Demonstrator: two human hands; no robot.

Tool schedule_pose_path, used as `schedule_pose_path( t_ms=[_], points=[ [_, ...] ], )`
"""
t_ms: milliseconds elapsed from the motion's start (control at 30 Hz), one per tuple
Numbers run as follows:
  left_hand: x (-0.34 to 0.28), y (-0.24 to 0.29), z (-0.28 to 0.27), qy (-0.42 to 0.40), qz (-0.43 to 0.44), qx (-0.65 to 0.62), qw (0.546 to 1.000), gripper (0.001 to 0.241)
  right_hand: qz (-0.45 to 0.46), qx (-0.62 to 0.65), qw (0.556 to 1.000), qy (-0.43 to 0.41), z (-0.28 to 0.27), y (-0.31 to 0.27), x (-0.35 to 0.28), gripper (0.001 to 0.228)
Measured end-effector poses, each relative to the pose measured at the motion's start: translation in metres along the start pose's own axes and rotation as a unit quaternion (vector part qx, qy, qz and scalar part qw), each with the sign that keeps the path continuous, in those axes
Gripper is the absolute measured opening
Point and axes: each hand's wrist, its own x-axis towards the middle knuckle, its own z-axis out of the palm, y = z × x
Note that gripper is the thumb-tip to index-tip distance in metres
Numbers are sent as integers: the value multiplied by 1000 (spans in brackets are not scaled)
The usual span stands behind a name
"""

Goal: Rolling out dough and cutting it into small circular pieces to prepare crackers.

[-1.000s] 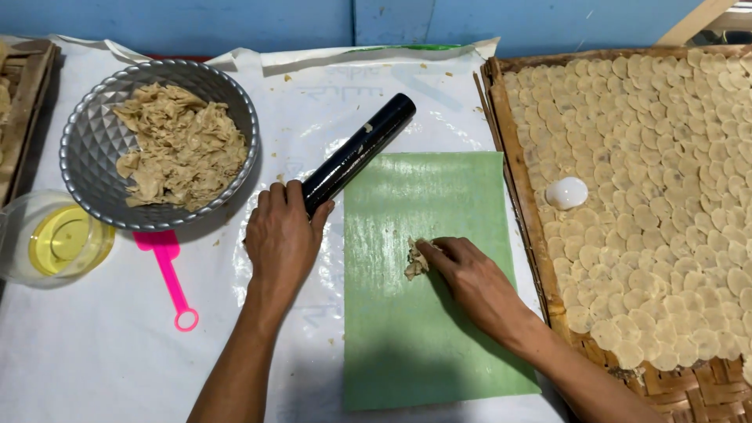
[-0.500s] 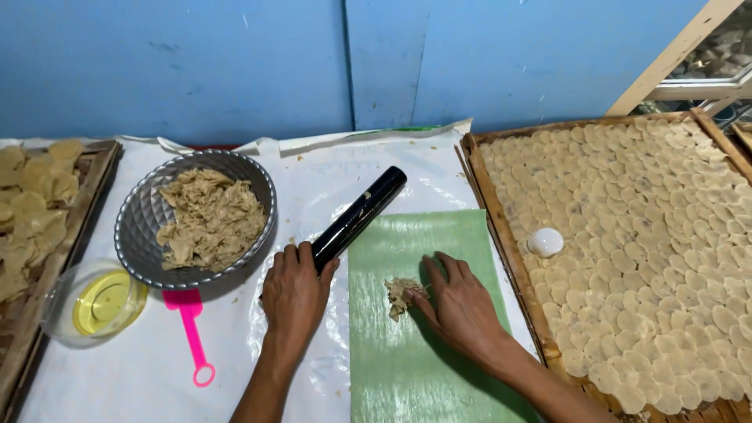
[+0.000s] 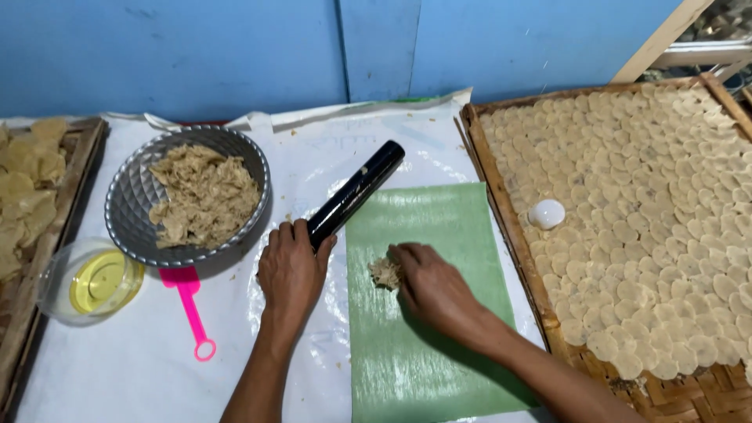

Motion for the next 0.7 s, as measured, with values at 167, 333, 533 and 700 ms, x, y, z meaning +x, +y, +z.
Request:
schedule_pose_path(
  t_ms=[167, 333, 533, 700],
  points=[
    [0, -5, 10, 1, -1, 11, 1000, 45, -28, 7, 999, 36, 11, 24, 30, 38],
    [-1, -7, 12, 15, 6, 19, 1000, 45, -143, 12, 989, 31, 5, -4, 27, 42],
    [0, -10, 16, 24, 14, 18, 999, 45, -179, -17, 984, 17, -4, -3, 7, 13],
    [0, -8, 14, 37, 13, 23, 999, 43, -25, 134, 981, 137, 13, 68, 10, 26]
  ],
)
